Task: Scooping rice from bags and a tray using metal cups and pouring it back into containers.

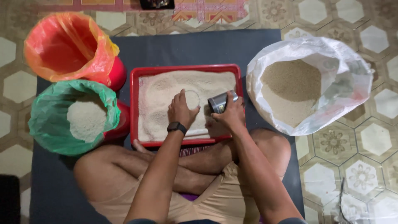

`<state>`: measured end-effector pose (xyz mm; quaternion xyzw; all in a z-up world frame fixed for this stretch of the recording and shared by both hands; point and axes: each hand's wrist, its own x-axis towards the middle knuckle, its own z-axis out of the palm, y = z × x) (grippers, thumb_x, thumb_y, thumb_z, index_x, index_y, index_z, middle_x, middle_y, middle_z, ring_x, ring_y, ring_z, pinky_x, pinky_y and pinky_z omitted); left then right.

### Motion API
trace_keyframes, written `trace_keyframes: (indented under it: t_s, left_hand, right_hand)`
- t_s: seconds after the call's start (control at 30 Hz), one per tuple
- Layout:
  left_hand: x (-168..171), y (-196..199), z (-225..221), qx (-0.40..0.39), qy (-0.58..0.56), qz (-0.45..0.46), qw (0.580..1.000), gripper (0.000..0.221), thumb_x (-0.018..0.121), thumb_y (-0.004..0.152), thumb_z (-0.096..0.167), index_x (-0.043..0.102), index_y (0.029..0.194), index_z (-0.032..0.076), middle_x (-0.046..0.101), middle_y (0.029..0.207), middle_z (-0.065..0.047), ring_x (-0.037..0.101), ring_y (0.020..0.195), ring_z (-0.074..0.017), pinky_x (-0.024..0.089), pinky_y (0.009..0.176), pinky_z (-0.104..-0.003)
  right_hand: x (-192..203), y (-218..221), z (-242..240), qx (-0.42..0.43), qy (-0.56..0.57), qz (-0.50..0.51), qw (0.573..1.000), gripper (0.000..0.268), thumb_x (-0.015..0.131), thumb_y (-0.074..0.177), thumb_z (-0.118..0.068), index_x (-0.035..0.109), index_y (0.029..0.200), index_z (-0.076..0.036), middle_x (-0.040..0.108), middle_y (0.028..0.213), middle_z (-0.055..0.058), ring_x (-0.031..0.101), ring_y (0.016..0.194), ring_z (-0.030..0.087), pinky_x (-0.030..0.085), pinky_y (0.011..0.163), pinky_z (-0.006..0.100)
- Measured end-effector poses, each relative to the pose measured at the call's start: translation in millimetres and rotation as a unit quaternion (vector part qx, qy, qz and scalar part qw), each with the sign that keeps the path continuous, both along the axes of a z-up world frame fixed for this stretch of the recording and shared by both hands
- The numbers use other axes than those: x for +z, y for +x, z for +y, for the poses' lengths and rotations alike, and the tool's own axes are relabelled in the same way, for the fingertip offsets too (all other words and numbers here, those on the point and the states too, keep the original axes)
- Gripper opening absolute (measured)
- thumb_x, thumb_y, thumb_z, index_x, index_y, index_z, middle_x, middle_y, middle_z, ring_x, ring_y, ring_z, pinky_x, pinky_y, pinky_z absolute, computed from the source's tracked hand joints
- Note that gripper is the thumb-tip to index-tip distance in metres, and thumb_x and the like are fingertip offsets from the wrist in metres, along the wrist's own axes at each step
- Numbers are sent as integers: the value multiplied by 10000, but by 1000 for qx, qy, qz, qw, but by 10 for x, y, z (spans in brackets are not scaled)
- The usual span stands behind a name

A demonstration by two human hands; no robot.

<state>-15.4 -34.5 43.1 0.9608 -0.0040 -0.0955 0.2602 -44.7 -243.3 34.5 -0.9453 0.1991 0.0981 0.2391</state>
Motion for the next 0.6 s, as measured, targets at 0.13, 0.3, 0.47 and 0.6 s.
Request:
trace_keyframes:
  t_s: [0.13, 0.3, 0.47, 0.6]
  left_hand:
    - [-6, -68, 75, 26, -56, -53, 997, 992, 864, 677, 410, 446, 1512, 73, 567, 1345, -155, 577, 1273, -354, 504, 1021, -521]
    - [319, -245, 120, 74, -197, -292, 933, 940, 935, 621, 328, 568, 1438, 43, 616, 1150, -162, 649, 1102, -363, 540, 950, -462]
    - [1133, -484, 436, 118, -245, -312, 910, 921, 957, 681, 266, 534, 1468, 47, 578, 1215, -214, 606, 1163, -432, 500, 996, -512]
    - [1640, -578, 709, 157, -293, -330, 884, 858, 927, 780, 171, 493, 1514, 69, 563, 1265, -266, 588, 1222, -428, 463, 1046, -513]
  right_hand:
    - [62, 27, 12, 2, -20, 15, 1000, 1150, 940, 526, -516, 398, 1517, -303, 436, 1289, 184, 572, 1153, 461, 581, 854, 631]
    - [145, 50, 20, 16, -26, -5, 1000, 1158, 940, 506, -532, 427, 1501, -236, 429, 1271, 201, 588, 1142, 497, 578, 898, 600]
    - [182, 16, 16, 35, -21, 2, 999, 1150, 934, 551, -541, 399, 1521, -231, 411, 1286, 224, 577, 1141, 526, 563, 903, 613]
    - [344, -36, 61, 22, 1, -7, 1000, 1126, 929, 563, -501, 413, 1514, -189, 414, 1286, 254, 537, 1181, 569, 530, 932, 648]
